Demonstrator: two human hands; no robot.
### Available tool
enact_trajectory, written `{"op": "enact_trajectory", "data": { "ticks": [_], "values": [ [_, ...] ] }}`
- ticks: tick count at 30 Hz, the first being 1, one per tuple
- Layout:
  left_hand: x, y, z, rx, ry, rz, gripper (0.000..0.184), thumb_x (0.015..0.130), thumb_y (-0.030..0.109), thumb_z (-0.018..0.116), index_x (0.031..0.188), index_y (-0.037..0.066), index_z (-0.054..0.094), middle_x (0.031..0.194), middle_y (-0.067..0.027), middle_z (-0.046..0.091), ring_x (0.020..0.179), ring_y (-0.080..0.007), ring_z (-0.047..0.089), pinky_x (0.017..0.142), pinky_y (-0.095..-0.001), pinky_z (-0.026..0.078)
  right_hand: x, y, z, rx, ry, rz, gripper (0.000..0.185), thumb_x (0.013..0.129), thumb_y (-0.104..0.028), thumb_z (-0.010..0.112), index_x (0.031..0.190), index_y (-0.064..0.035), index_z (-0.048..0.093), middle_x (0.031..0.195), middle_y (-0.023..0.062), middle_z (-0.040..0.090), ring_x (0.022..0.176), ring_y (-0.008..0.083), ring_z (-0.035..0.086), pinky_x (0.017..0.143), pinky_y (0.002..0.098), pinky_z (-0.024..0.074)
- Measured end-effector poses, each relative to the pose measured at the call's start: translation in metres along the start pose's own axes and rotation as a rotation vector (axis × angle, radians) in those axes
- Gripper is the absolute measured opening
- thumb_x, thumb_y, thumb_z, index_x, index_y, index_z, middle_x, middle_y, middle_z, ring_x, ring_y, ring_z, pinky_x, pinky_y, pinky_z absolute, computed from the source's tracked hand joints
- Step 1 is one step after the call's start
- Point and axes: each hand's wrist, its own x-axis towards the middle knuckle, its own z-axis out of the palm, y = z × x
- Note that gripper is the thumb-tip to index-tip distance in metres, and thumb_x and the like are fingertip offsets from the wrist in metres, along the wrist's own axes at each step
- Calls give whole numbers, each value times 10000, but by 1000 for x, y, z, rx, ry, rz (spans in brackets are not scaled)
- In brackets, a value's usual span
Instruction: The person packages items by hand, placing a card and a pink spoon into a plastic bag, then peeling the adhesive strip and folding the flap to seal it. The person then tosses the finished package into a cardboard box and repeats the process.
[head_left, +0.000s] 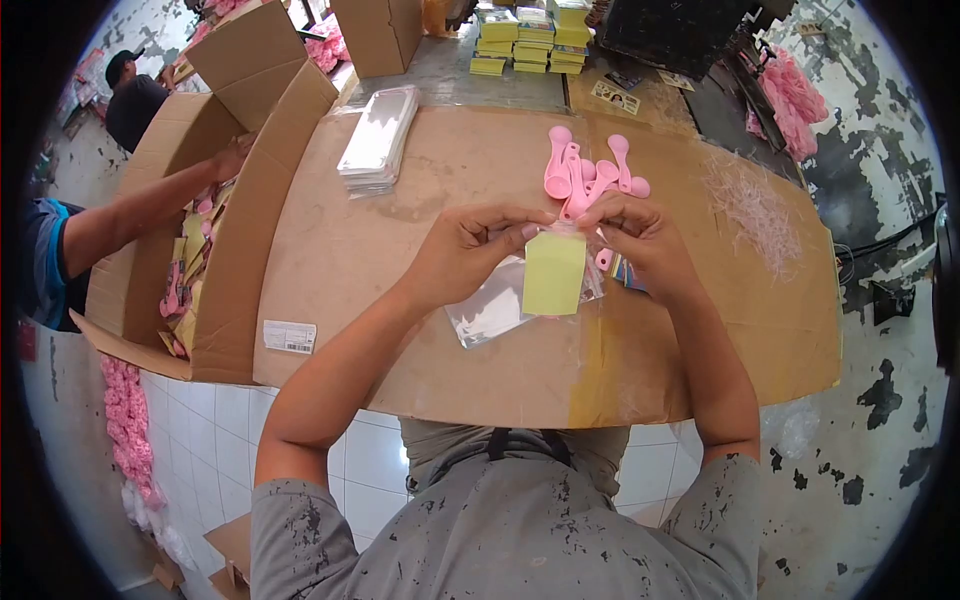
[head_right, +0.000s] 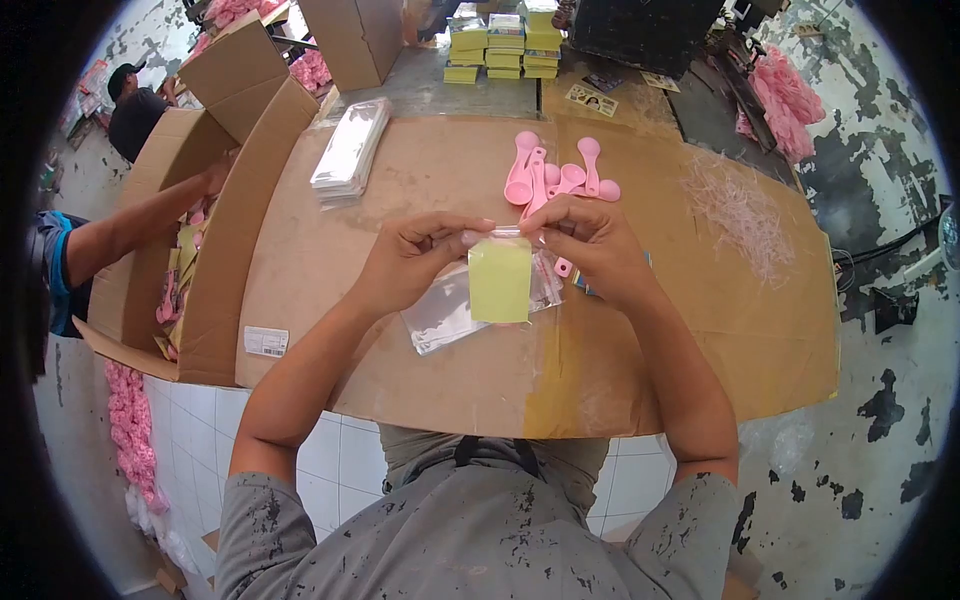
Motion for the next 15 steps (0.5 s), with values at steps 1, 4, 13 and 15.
{"op": "enact_trajectory", "data": {
  "ticks": [1,4,13,15],
  "values": [
    [0,2,-1,15,-12,-25,276,1061,120,619,1262,-50,699,1174,-123,746,997,-128,711,879,-295,581,0,-3,-1,-51,-5,2,139,964,-14,680,1074,23,758,1038,44,726,938,94,664,819,262,532],
    [0,7,-2,-300,-19,-57,291,1058,140,629,1261,-56,698,1162,-127,750,1026,-139,719,879,-295,578,0,-6,-7,-4,-43,24,153,979,-27,656,1071,28,764,1044,53,726,942,99,663,816,269,526],
    [3,0,-3,-40,-37,-174,305,1050,135,643,1306,-26,678,1175,-87,740,1050,-123,702,938,-283,581,-1,-1,-1,-18,-15,30,150,920,30,737,1069,32,755,1062,49,711,965,102,666,845,269,532],
    [3,-2,-1,-73,-33,-153,301,1054,131,636,1310,-23,677,1170,-82,741,1046,-117,699,934,-281,580,-2,3,-3,-24,-33,29,208,927,26,730,1136,29,720,1071,47,708,972,104,667,852,269,531]
  ]
}}
